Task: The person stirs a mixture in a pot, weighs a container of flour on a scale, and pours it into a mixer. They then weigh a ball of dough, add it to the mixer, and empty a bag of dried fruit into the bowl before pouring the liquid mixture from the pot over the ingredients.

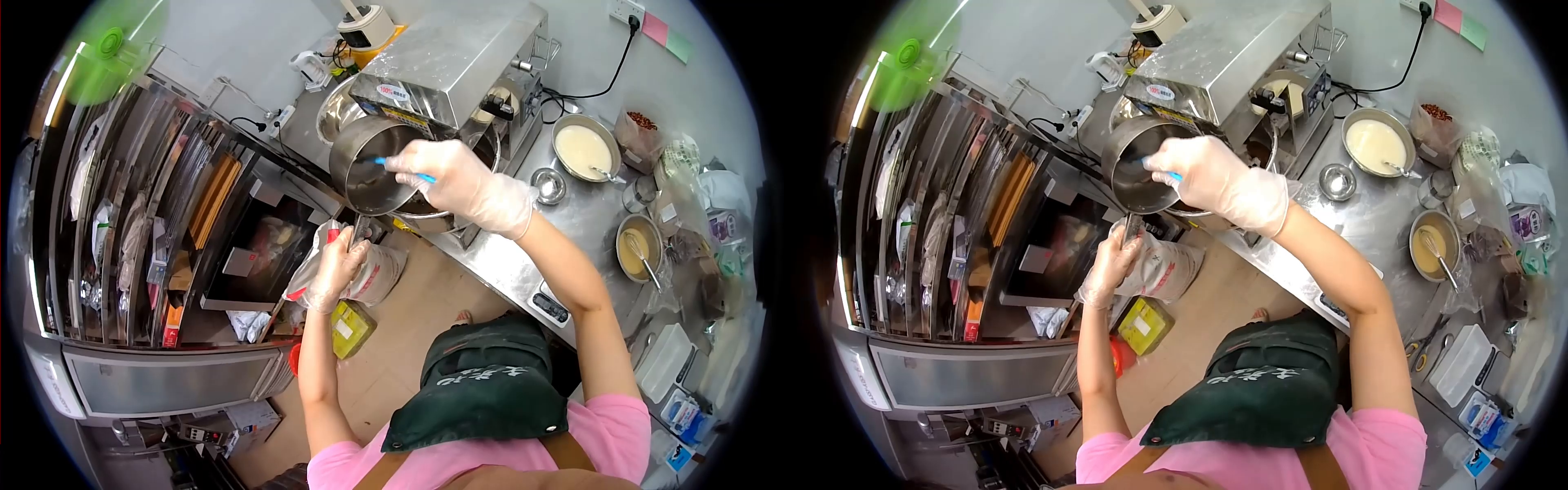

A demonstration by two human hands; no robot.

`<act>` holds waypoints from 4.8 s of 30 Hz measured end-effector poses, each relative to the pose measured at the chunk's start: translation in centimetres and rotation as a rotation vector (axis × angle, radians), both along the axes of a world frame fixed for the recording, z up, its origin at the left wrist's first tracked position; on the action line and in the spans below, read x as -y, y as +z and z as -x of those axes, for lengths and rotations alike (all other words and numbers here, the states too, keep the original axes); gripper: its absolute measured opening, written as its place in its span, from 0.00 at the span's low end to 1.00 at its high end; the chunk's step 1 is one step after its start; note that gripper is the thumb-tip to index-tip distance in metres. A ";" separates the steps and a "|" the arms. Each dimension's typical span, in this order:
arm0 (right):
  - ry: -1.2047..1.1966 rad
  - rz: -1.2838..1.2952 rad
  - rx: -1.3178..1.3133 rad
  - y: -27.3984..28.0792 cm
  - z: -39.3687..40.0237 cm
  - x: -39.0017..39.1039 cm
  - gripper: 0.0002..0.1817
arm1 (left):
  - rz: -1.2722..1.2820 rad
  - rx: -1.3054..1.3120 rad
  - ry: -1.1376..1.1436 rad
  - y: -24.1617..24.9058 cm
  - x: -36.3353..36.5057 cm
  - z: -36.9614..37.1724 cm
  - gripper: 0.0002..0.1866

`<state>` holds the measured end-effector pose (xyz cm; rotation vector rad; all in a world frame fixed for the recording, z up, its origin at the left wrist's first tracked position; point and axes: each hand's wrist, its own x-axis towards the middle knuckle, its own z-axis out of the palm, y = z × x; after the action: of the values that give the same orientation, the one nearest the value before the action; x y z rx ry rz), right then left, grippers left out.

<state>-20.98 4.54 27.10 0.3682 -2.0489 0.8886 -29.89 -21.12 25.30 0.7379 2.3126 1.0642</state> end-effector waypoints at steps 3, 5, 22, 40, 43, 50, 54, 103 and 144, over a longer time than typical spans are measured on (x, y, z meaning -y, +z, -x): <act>0.017 -0.130 0.061 -1.1 0.5 -0.6 0.08 | -0.009 -0.065 -0.024 -0.5 0.1 0.1 0.08; -0.012 -0.238 0.108 -1.5 0.3 -0.8 0.10 | -0.004 -0.233 -0.058 -1.4 0.3 1.0 0.08; -0.247 -0.004 -0.016 -4.8 -0.4 0.1 0.13 | -0.010 -0.299 -0.031 -1.4 0.1 0.0 0.09; 0.050 -0.760 0.093 -2.8 -1.4 -0.6 0.14 | 0.055 -0.380 0.023 -1.4 0.0 -1.1 0.11; 0.103 -0.136 -0.034 -3.6 -2.4 -1.7 0.19 | 0.065 -0.398 0.036 -2.0 0.3 -0.6 0.12; 0.063 0.180 0.039 -6.1 -2.7 0.9 0.10 | 0.012 -0.302 0.024 -2.1 -0.3 -1.2 0.12; 0.204 -0.040 0.041 -4.6 -2.2 -1.1 0.24 | 0.014 -0.313 0.029 -2.3 0.0 -1.1 0.12; 0.103 -0.238 0.193 -4.5 -0.4 -3.3 0.26 | 0.165 -0.674 0.040 -5.0 0.0 0.1 0.12; -0.159 0.079 0.110 -7.4 -5.7 -2.3 0.14 | 0.063 -0.710 0.070 -6.7 0.2 1.2 0.10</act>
<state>-15.29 6.88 19.69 0.1131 -2.1032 0.9058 -31.12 -21.35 18.63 1.1581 2.9584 0.8336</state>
